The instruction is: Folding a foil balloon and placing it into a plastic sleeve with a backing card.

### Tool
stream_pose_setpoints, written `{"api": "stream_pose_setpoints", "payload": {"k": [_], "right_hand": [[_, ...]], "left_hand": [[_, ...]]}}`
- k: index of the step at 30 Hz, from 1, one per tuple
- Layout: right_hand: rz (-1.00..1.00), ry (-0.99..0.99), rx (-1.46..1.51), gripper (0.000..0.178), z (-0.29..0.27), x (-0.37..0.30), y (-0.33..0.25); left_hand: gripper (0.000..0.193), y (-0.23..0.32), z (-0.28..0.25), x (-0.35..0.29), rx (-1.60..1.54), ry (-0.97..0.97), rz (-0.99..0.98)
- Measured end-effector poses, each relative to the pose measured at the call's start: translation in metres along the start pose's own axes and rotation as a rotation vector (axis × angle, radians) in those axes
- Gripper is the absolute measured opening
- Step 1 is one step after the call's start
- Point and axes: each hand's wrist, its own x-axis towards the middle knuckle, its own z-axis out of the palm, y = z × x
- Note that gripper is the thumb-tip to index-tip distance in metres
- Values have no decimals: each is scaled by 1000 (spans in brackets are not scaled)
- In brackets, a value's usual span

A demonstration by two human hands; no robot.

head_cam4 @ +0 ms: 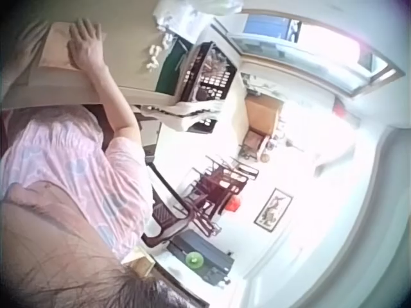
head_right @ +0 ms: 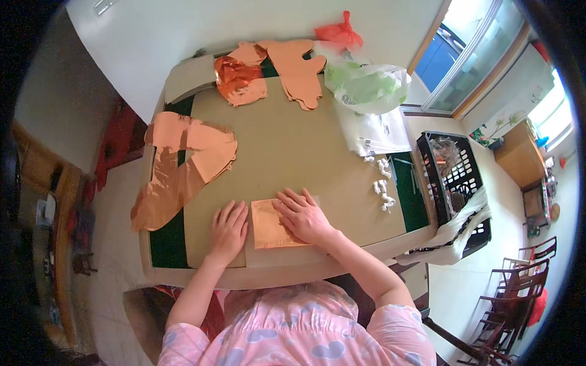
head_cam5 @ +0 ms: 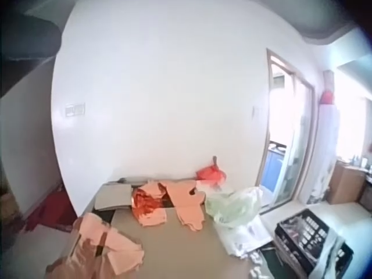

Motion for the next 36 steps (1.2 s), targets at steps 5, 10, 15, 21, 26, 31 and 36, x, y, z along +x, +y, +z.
{"api": "stream_pose_setpoints", "payload": {"k": [5, 10, 15, 21, 26, 31, 36], "right_hand": [[-93, -40, 9, 46, -1, -4, 4], [-91, -17, -11, 47, -2, -7, 1], [-56, 14, 95, 46, 2, -7, 3], [188, 198, 461, 40, -13, -11, 40], [428, 49, 110, 15, -40, -20, 51], [426, 53, 69, 13, -20, 5, 70], [402, 116, -17, 10, -11, 27, 66]], "left_hand": [[37, 2, -2, 4, 50, -1, -13], [39, 20, 1, 39, -50, -117, -148], [56, 67, 41, 33, -162, -89, -72], [67, 65, 40, 29, -190, -141, -43], [68, 62, 42, 27, -196, -137, -70], [60, 49, 46, 31, -121, -122, 14], [57, 48, 42, 34, -115, -90, -18]]}}
